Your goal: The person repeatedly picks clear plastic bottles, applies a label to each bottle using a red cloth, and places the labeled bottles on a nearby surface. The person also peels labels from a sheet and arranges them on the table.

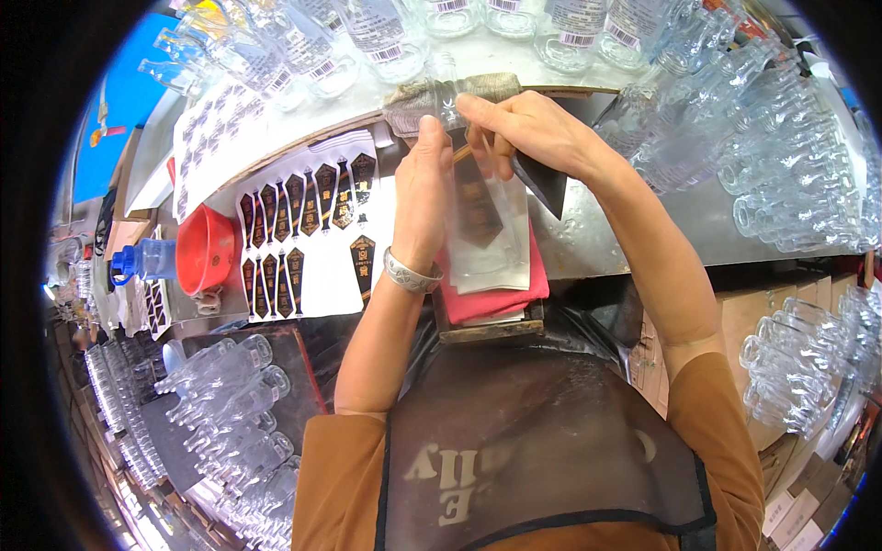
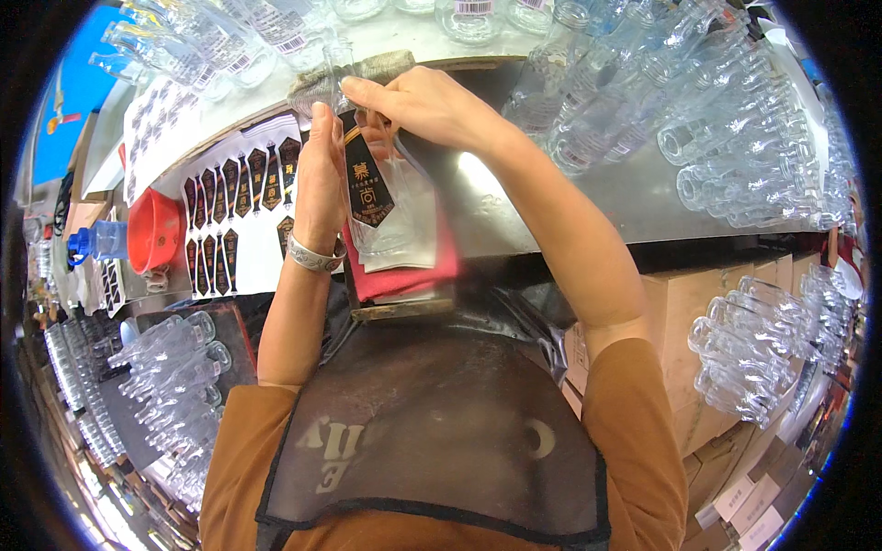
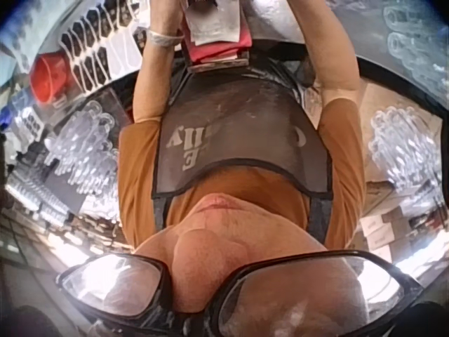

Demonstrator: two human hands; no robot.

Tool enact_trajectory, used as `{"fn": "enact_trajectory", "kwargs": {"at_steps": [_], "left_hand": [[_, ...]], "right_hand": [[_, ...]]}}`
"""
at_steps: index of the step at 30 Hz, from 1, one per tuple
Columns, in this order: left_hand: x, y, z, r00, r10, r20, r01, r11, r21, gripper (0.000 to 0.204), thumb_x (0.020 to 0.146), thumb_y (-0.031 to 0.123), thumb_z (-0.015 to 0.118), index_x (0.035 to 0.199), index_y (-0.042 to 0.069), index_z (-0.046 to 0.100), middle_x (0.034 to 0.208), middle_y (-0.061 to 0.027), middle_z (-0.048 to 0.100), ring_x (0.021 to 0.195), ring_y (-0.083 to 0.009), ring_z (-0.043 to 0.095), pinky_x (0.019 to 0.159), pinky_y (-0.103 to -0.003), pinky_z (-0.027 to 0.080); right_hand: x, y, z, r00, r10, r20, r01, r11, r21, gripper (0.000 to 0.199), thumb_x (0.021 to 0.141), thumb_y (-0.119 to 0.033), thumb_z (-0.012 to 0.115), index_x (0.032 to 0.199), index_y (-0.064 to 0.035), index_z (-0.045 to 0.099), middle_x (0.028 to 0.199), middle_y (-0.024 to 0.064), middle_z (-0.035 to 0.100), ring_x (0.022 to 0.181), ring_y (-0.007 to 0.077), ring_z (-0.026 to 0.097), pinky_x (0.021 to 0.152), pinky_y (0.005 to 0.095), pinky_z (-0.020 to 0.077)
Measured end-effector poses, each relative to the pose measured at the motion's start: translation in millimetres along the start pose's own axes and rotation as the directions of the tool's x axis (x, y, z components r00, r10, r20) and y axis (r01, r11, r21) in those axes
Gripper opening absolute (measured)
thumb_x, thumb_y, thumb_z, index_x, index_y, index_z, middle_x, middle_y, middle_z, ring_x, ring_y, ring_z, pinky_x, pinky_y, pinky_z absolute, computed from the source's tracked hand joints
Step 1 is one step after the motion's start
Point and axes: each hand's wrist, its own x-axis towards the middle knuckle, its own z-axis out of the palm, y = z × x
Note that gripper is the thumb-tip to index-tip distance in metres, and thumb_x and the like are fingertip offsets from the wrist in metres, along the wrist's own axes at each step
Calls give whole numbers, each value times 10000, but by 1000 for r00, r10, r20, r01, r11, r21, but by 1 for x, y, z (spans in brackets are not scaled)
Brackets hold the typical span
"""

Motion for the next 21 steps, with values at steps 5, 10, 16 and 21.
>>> {"fn": "enact_trajectory", "kwargs": {"at_steps": [5, 10, 16, 21], "left_hand": [[-7, 7, 8, 997, 65, 48, -68, 996, 62, 578, 1061, 509, 402, 1088, -25, 621, 896, -85, 686, 736, -131, 642, 702, -257, 535], [-8, 6, 8, 998, 51, 31, -53, 996, 74, 590, 1058, 516, 395, 1101, -25, 626, 914, -100, 696, 747, -149, 657, 707, -286, 543], [2, 24, 2, 993, -116, 34, 115, 993, 40, 620, 1014, 557, 457, 1099, -31, 636, 1011, -174, 730, 787, -157, 682, 717, -282, 556], [9, 23, -3, 991, -74, 113, 37, 955, 293, 601, 1010, 558, 473, 1044, -21, 628, 966, -175, 734, 781, -143, 685, 711, -248, 551]], "right_hand": [[3, -7, 4, 999, 1, -37, -7, 985, -173, 676, 977, -578, 494, 669, -10, 691, 626, 97, 682, 661, 152, 644, 719, 279, 493], [-1, -12, 2, 1000, 18, -23, -21, 990, -137, 693, 981, -583, 490, 680, 8, 692, 644, 90, 680, 679, 143, 630, 724, 275, 493], [-27, 25, -5, 969, 178, -169, -119, 943, 311, 697, 1011, -608, 441, 1042, 46, 681, 655, 54, 644, 612, 102, 565, 619, 244, 459], [-70, 69, 36, 847, 512, -142, -88, 399, 913, 658, 1030, -586, 415, 1099, 24, 651, 902, 69, 685, 720, 122, 651, 643, 249, 523]]}}
